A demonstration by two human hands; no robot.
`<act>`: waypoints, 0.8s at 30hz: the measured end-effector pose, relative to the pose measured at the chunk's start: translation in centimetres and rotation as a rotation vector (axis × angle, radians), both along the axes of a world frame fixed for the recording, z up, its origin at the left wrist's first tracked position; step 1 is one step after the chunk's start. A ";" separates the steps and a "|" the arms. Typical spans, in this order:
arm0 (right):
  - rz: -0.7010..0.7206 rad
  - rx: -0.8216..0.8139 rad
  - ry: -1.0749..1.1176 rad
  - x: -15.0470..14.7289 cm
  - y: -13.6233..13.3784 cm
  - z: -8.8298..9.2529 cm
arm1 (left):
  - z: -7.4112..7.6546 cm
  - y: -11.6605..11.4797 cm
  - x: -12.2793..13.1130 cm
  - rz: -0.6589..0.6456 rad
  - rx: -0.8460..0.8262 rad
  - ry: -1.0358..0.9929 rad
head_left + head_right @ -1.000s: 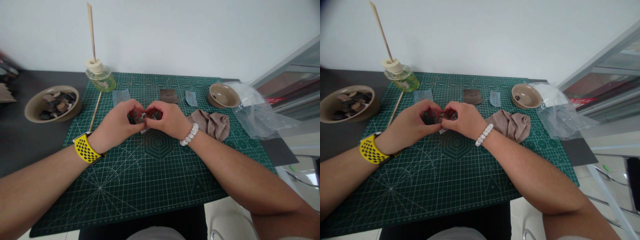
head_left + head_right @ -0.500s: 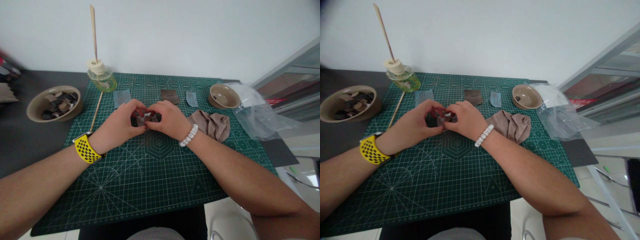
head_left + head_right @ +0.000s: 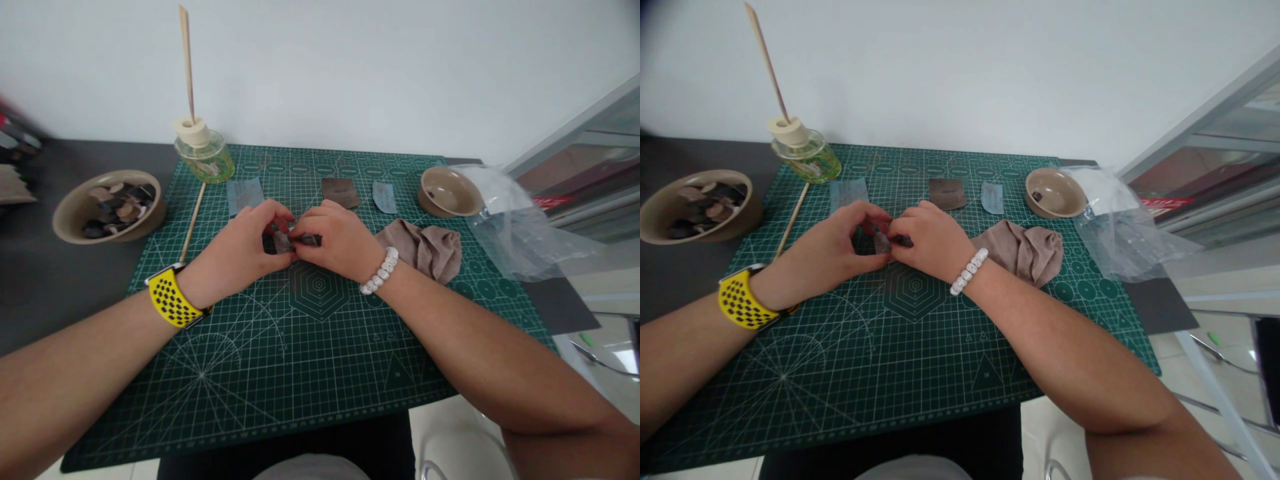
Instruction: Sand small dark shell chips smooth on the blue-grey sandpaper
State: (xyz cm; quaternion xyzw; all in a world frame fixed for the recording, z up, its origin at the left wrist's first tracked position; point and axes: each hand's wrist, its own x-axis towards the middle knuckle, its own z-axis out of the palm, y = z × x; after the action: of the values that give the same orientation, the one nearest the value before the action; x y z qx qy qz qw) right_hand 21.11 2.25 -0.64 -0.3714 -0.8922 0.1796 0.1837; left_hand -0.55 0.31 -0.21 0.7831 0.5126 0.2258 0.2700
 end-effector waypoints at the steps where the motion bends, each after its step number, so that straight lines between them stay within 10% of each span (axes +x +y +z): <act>1: 0.015 0.003 -0.006 0.0 0.0 0.1 | 0.0 0.0 0.0 0.000 -0.006 -0.003; 24: -0.062 -0.080 0.162 0.4 -0.1 -0.7 | 0.3 -0.2 0.1 -0.005 -0.045 -0.009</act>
State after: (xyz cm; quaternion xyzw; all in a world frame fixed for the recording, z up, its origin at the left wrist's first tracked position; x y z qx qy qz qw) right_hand 21.53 2.11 -1.36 -0.3900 -0.8548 0.2385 0.2457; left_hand -0.47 0.15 0.06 0.7771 0.5142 0.2171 0.2906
